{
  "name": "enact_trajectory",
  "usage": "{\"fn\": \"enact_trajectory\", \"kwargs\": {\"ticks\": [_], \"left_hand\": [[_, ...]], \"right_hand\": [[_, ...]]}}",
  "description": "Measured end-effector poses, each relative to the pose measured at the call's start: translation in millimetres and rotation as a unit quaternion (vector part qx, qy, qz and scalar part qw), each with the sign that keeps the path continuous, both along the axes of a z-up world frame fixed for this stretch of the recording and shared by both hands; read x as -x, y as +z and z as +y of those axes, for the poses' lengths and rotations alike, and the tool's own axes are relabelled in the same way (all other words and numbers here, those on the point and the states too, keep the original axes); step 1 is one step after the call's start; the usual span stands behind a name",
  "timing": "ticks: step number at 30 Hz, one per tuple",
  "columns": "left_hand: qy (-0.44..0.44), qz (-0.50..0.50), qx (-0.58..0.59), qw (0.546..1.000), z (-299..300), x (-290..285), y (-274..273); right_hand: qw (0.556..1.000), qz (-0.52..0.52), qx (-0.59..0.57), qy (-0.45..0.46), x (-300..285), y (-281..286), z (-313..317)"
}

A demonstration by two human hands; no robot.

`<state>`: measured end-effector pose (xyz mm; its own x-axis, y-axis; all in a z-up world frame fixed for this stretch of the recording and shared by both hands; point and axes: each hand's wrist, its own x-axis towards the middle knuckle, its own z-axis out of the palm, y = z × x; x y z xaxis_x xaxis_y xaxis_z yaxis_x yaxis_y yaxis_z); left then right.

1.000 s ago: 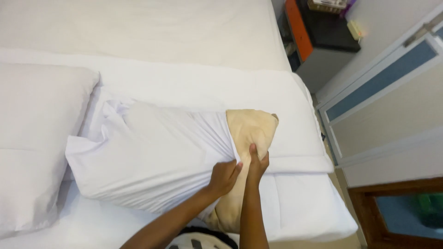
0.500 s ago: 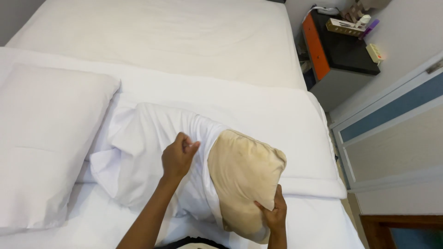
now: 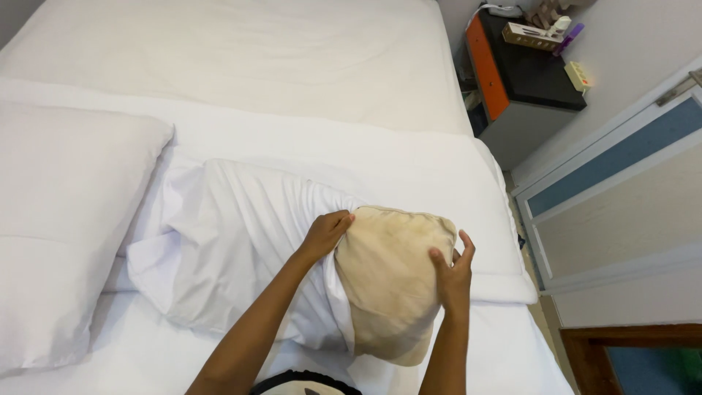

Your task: The person places a pillowcase on a bed and inserts a pillow into it. They repeatedly adjust, pull, and smooth the fabric to fit the pillowcase around the pillow, then flip and arrange the finished pillow on the bed.

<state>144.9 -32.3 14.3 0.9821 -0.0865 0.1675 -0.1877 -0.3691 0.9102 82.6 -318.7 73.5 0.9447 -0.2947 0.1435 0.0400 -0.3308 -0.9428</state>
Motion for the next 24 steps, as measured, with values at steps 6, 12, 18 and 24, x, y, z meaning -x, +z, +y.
{"fn": "enact_trajectory", "kwargs": {"ticks": [6,12,18,24], "left_hand": [[0.159,0.066,-0.234,0.957,-4,21,14],[0.167,-0.063,-0.084,0.980,-37,-39,-48],[0.013,-0.193,0.165,0.967,-42,39,130],[-0.218,-0.193,0.223,0.930,3,71,102]], "right_hand": [[0.950,0.198,0.239,0.022,11,60,68],[0.975,0.020,0.219,-0.001,25,29,121],[0.936,-0.247,0.244,0.061,73,-16,87],[0.840,-0.470,0.260,0.082,75,-16,64]]}}
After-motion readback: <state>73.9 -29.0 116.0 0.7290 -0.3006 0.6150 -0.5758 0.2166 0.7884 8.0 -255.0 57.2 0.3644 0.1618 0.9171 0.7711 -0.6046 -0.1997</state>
